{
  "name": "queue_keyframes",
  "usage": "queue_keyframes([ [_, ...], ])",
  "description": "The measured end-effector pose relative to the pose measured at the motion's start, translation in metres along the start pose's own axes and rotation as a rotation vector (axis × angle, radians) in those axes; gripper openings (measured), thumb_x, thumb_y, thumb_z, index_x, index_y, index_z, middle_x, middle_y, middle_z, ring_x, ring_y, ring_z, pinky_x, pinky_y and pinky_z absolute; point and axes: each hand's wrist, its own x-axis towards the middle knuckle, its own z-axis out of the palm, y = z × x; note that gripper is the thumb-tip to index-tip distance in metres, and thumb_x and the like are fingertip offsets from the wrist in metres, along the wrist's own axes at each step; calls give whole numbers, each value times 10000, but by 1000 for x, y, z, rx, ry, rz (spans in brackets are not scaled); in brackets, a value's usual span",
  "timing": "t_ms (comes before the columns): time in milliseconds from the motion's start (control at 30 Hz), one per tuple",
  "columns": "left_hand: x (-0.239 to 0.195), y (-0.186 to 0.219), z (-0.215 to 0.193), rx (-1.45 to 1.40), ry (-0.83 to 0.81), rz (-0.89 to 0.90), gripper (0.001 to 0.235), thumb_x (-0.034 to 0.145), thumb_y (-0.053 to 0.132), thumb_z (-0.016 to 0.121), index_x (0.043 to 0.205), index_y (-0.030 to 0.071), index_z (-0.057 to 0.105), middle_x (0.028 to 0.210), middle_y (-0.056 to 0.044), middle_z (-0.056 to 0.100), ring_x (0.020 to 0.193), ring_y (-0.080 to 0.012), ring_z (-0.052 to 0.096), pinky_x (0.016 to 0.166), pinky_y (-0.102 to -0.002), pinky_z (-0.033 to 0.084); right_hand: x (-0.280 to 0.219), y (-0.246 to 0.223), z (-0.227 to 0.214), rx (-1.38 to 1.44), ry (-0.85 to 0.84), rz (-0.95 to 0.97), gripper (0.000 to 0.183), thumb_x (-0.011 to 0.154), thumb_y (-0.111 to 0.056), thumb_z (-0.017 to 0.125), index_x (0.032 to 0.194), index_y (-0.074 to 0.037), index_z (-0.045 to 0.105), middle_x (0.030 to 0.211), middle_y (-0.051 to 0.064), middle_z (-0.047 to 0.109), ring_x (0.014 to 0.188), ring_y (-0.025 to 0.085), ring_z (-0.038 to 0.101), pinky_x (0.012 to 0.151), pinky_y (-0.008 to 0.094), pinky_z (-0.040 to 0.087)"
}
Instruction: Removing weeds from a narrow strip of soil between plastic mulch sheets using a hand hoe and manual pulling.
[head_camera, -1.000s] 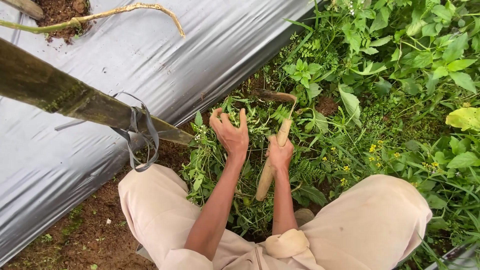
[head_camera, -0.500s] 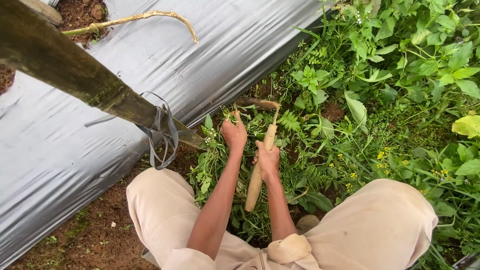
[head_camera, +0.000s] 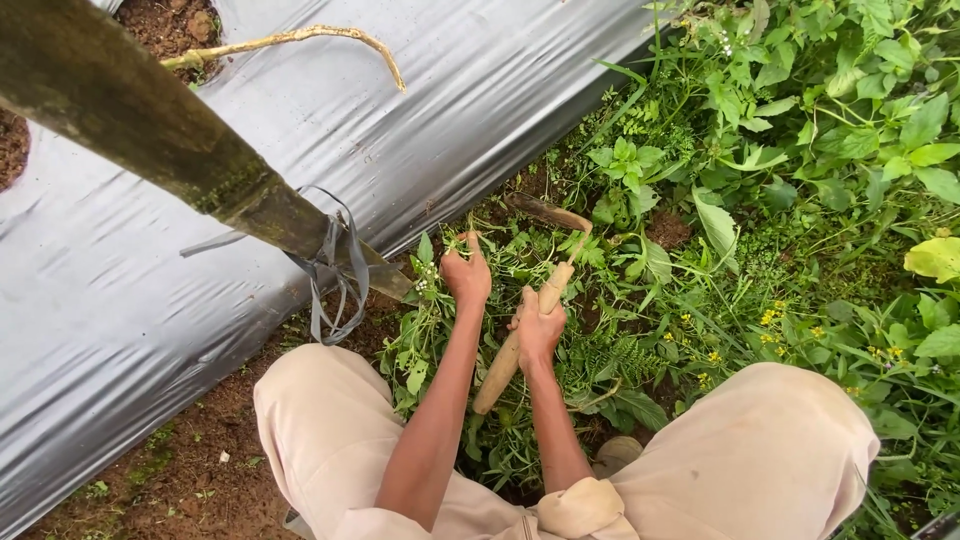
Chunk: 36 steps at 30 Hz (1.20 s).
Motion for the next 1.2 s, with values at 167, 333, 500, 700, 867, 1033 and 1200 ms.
queue_keyframes([
  [167,2,-10,3,10,-32,-11,294,1054,317,582,1058,102,782,588,-179,636,542,-295,590,605,-428,472,-5,-3,2,-17,-197,95,187,901,-175,669,765,-64,604,511,55,556,379,148,544,406,337,526],
  [333,3,-6,-1,-38,-44,-52,257,1078,269,568,1101,104,764,560,-84,612,474,-188,520,543,-330,463,-2,-4,6,85,-91,67,196,900,-171,660,756,-75,568,515,58,533,380,146,532,406,331,511],
  [500,-28,11,-9,66,-72,-83,360,1029,321,600,1088,-12,724,849,-257,671,810,-402,693,770,-505,534,-8,-6,2,-33,-144,91,168,841,-127,675,726,-38,592,487,76,533,359,171,534,401,365,512],
  [700,-62,28,-13,15,83,41,272,986,191,568,1029,-54,680,909,-295,669,882,-462,671,844,-530,521,3,-18,-10,198,-6,130,161,850,-128,663,737,-71,564,492,29,497,363,138,500,392,341,495],
  [867,-59,61,-15,87,189,390,143,1019,78,571,1097,-36,534,1176,-222,500,1003,-409,606,886,-513,515,13,-14,-24,222,44,144,123,831,-125,665,758,-87,574,493,22,503,365,134,505,398,341,496],
  [1033,-36,77,-11,393,259,557,269,995,217,681,1037,52,474,1185,-141,480,850,-323,659,648,-466,608,8,-13,-25,221,8,158,104,849,-132,655,801,-74,583,507,6,510,379,130,508,412,338,498],
  [1200,-14,50,0,544,300,409,369,939,311,747,1069,74,495,1099,-97,514,890,-309,690,709,-456,607,6,-15,-26,167,-4,174,120,842,-131,674,848,-58,578,516,20,522,394,145,514,439,353,500],
])
